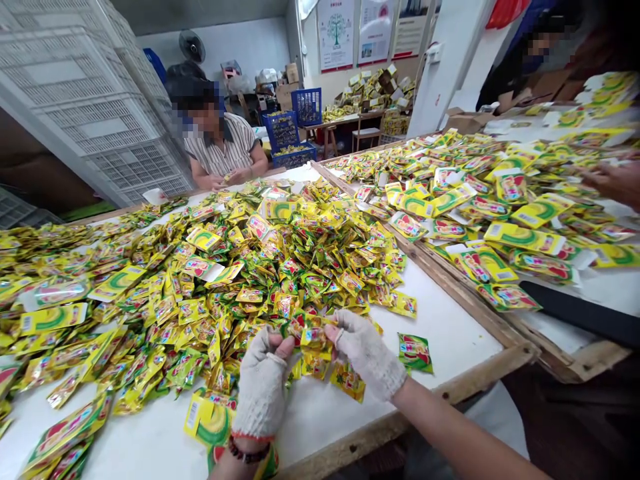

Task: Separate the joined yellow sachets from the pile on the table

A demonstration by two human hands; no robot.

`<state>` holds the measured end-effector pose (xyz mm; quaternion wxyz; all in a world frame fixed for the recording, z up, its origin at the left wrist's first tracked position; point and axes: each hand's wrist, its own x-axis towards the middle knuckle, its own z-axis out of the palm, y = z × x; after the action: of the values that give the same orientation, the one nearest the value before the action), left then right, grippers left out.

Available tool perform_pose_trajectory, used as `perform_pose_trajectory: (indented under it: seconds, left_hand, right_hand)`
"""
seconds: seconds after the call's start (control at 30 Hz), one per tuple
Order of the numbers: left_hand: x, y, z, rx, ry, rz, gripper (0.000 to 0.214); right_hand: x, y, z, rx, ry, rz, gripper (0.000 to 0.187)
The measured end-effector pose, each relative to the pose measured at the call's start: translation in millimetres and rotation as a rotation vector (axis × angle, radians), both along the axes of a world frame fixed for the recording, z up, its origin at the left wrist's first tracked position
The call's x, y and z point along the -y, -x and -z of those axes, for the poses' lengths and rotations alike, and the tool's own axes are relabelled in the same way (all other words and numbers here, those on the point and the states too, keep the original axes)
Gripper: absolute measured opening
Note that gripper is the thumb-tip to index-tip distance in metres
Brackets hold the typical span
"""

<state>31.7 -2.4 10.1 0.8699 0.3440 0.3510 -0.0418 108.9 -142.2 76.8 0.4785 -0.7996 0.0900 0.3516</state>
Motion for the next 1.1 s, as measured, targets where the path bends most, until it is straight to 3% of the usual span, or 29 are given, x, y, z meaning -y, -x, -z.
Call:
perform_pose_trajectory:
  seconds: [0.13,0.2,0.3,0.37,0.47,0.6,0.67,0.73,0.83,0.93,1.0,1.1]
  left_hand:
    - [2,6,-15.3,0.059,0.239,0.036,0.033]
    - [-9,4,-19.6,0.081,0.270,0.179,0.030]
    - [-21,2,-20.1,0.118,0.178,0.440,0.034]
    - [-19,2,-19.0,0.141,0.121,0.437,0.031]
    - [-8,3,-18.9,0.135,0.090,0.277,0.030]
    - [0,3,-18.5,0.135,0.012,0.295,0.039]
    - [0,2,-18.1,0.171,-0.079,0.318,0.037]
    - [-3,-1,-19.0,0.228,-0.169,0.348,0.032]
    - [-15,-17,-21.6,0.369,-0.504,0.475,0.024]
    - [-49,-50,-12.7,0.410,-1.174,0.532,0.020]
    - [-82,-76,6.8,0.196,-1.626,0.607,0.015]
    - [-133,-106,48.1,-0.053,-1.713,0.595,0.046]
  right_hand:
    - [-3,11,1.7,0.273,0.185,-0.204,0.025]
    - [2,11,1.3,0.379,0.207,-0.338,0.019]
    - [8,10,-0.3,0.423,0.143,-0.464,0.014]
    - [9,11,-0.1,0.485,0.146,-0.431,0.014]
    - [8,14,2.5,0.567,0.226,-0.369,0.012]
    - [8,18,7.1,0.544,0.295,-0.366,0.013]
    - [8,17,9.1,0.464,0.199,-0.282,0.018]
    - [7,13,10.8,0.324,0.074,-0.251,0.038]
    - [5,3,13.2,0.208,0.072,-0.358,0.045]
    - [5,-4,17.2,0.248,0.225,-0.324,0.046]
    - [9,-7,20.5,0.260,0.273,-0.289,0.050]
    - [14,-7,23.6,0.259,0.278,-0.293,0.052]
